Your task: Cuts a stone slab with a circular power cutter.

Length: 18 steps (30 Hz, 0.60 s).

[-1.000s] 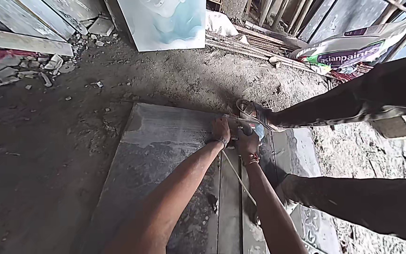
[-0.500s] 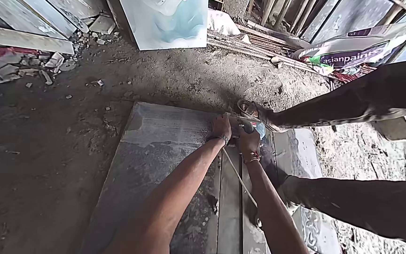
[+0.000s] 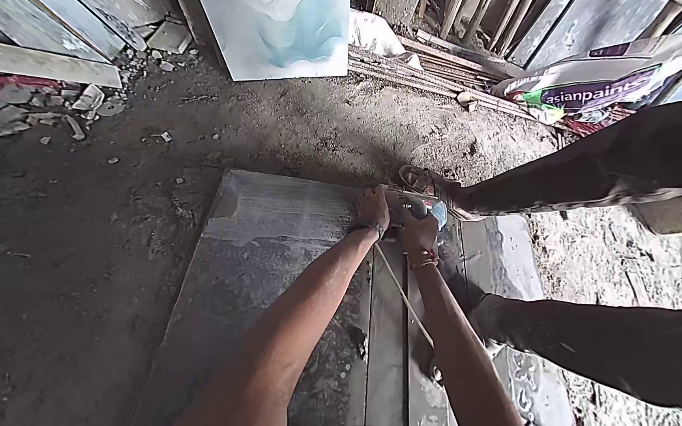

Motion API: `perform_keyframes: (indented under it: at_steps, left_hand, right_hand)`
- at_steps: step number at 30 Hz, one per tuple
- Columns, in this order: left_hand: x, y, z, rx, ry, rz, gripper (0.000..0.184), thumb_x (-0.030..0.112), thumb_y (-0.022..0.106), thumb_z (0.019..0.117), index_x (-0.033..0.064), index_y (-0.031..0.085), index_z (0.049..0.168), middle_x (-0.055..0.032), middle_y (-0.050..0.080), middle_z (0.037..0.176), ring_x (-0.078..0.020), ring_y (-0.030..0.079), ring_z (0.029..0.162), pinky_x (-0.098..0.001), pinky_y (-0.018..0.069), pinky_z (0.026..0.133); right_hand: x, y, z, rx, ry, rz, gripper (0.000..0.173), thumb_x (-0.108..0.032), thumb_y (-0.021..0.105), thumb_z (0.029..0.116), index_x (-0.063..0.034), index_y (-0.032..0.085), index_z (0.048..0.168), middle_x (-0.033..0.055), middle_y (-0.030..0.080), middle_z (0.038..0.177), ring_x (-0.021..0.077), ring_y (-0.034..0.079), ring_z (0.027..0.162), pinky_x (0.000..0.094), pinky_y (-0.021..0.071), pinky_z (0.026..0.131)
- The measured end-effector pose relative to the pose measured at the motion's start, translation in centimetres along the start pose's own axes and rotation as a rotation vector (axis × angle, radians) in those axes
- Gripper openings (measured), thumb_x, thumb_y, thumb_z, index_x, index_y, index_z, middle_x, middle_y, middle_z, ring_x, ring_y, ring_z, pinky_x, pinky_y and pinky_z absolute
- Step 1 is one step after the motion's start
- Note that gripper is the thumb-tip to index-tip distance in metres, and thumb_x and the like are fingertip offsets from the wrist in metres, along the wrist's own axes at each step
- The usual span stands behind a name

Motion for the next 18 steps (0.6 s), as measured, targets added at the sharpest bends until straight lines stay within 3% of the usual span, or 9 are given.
perform_keyframes:
  at_steps: [7, 14, 18]
  left_hand:
    - [-0.21, 0.13, 0.46, 0.028, 0.014, -0.035, 0.055, 0.008, 0.076, 0.0876, 0.0008, 0.057, 0.138, -0.0294, 0.055, 0.137, -0.0476, 0.054, 0.127, -0.0593, 0.0476, 0.103]
    - [-0.04, -0.25, 0.52, 0.017, 0.013, -0.03, 0.057, 0.007, 0.076, 0.0874, -0.0001, 0.055, 0.139, -0.03, 0.055, 0.137, -0.0483, 0.054, 0.127, -0.0598, 0.0481, 0.103]
    - [0.01, -0.13, 0.84, 0.027, 0.025, -0.03, 0.057, 0.008, 0.077, 0.087, -0.0001, 0.056, 0.139, -0.03, 0.055, 0.137, -0.0485, 0.053, 0.127, -0.0596, 0.0474, 0.103]
  right_hand:
    - [-0.25, 0.11, 0.34, -0.018, 0.002, -0.048, 0.033, -0.029, 0.071, 0.0957, 0.0002, 0.07, 0.11, 0.02, 0.071, 0.102, 0.034, 0.068, 0.104, 0.0525, 0.051, 0.093]
    - [-0.55, 0.15, 0.73, -0.01, -0.038, -0.005, 0.027, -0.026, 0.072, 0.0951, -0.0004, 0.07, 0.105, 0.0179, 0.071, 0.095, 0.0316, 0.069, 0.096, 0.0509, 0.0521, 0.089]
    - [-0.91, 0.07, 0.78, -0.012, -0.059, -0.021, 0.029, -0.026, 0.072, 0.0958, 0.0018, 0.07, 0.105, 0.0206, 0.071, 0.097, 0.034, 0.068, 0.1, 0.0519, 0.0507, 0.091]
Point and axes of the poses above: each hand's wrist, its own z-axis towards the middle knuckle, its own y-axis out of the palm, x = y × z, the point moved 10 cm from there along z, towards the middle knuckle
